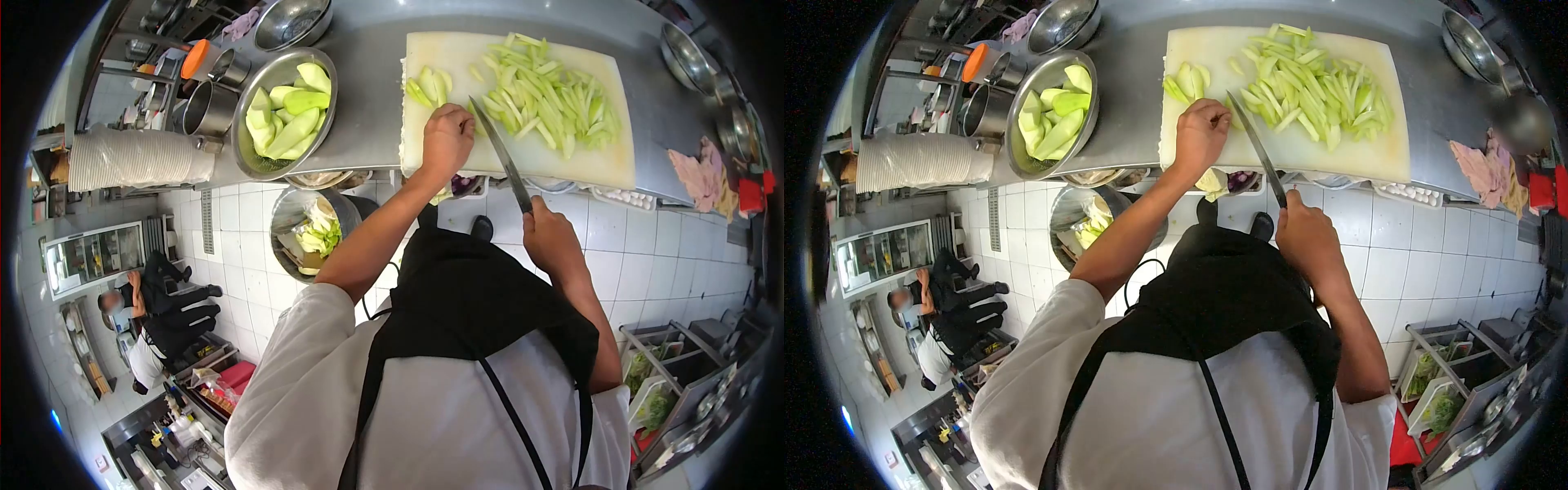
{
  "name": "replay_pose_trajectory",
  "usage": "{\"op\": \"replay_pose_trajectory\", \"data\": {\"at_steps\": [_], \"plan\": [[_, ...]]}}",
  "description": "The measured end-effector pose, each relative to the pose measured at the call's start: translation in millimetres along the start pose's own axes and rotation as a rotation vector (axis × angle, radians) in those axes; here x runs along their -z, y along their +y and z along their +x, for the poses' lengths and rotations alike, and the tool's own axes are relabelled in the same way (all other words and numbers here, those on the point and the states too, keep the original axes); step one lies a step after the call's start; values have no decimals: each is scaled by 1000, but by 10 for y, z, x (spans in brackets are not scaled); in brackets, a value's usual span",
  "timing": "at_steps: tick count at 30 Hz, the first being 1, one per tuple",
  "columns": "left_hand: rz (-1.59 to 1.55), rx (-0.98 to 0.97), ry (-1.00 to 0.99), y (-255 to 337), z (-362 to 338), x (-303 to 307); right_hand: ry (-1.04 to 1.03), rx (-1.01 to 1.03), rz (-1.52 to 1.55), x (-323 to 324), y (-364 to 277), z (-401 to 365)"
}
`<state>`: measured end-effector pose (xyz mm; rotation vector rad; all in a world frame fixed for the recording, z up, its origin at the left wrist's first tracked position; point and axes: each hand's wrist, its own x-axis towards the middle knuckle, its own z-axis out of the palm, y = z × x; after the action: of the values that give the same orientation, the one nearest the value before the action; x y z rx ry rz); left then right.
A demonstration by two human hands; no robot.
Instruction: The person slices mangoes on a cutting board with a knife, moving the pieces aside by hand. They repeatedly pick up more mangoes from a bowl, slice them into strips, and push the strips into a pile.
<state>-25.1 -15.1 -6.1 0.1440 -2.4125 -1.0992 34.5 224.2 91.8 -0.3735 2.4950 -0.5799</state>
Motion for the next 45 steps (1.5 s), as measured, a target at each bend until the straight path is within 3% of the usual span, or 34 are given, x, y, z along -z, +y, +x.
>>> {"op": "replay_pose_trajectory", "data": {"at_steps": [4, 9, 15, 18, 24, 28, 31, 42, 45], "plan": [[8, -35, 21, 9, -8, 10, -56, -27, -16, 23, -100, 36], [15, -30, 26, 31, -35, 11, 71, 72, 1, -179, -34, 381], [-16, -8, -45, 14, 24, 77, 175, 69, 33, 61, -138, 458], [116, -78, 28, 55, 227, 264, 106, 43, 34, 221, -173, 240], [503, -146, -68, -420, 880, 603, -74, -5, 34, 134, -36, -88], [291, 209, -350, -491, 1163, 831, 8, -4, 21, -6, 88, -58], [248, 310, -447, -527, 1100, 819, 82, 11, 27, -63, 165, 31], [240, 288, -358, -317, 611, 766, 80, 61, 87, -19, 53, 153], [210, 337, -255, -348, 589, 729, -78, 53, 58, 96, -49, 147]]}}
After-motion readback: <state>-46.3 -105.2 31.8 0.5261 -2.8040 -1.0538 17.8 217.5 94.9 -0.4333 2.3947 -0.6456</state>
